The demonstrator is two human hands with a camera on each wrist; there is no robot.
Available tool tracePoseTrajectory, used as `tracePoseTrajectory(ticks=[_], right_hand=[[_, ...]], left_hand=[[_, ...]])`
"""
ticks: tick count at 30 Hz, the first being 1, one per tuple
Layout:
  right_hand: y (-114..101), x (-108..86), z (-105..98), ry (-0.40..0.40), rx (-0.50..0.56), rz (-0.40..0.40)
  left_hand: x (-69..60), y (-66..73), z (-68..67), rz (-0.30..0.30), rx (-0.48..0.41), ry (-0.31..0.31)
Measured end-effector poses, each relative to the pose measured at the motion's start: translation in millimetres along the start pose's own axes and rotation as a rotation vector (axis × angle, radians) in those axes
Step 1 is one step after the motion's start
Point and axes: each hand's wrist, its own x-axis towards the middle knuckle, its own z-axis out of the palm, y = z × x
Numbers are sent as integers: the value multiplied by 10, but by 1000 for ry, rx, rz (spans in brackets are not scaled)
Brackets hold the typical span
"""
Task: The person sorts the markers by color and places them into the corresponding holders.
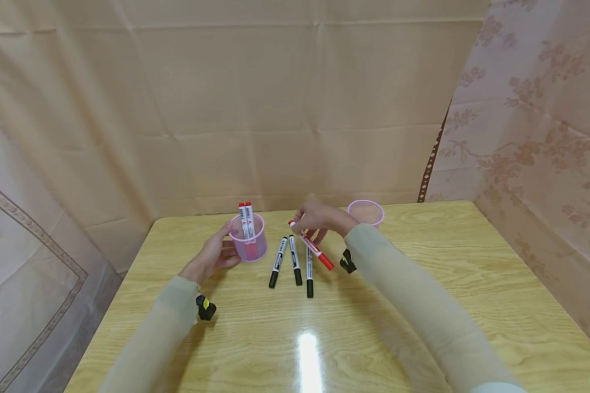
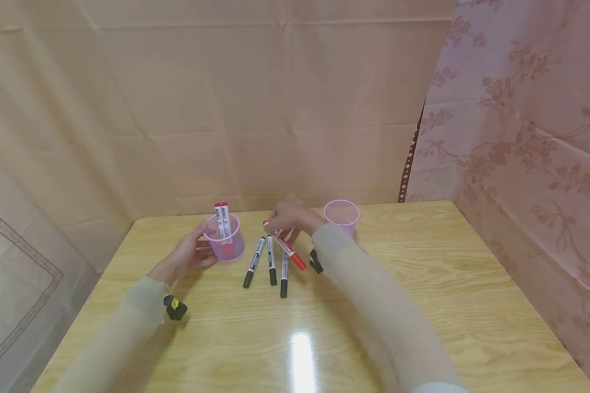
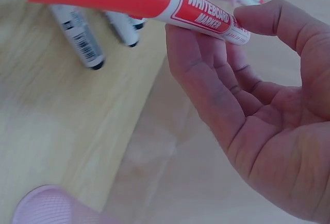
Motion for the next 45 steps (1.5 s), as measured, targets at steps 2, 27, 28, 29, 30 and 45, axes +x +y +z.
tracePoseTrajectory(ticks=[2,27,28,29,30,45], right_hand=[[-59,4,-11,1,-1,-20],[-623,112,116,43,74,-463],[-643,111,123,54,67,-478],[-663,111,131,65,60,-493],[-680,111,140,74,60,-509],[-779,249,290,226,130,-703]], left_hand=[[3,0,1,-7,-5,9],[267,-176,-149,-17,-68,24],[299,-195,-164,-24,-75,33],[318,-209,-172,-25,-73,37],[327,-213,-177,-27,-72,41],[274,-177,-145,-28,-71,19]])
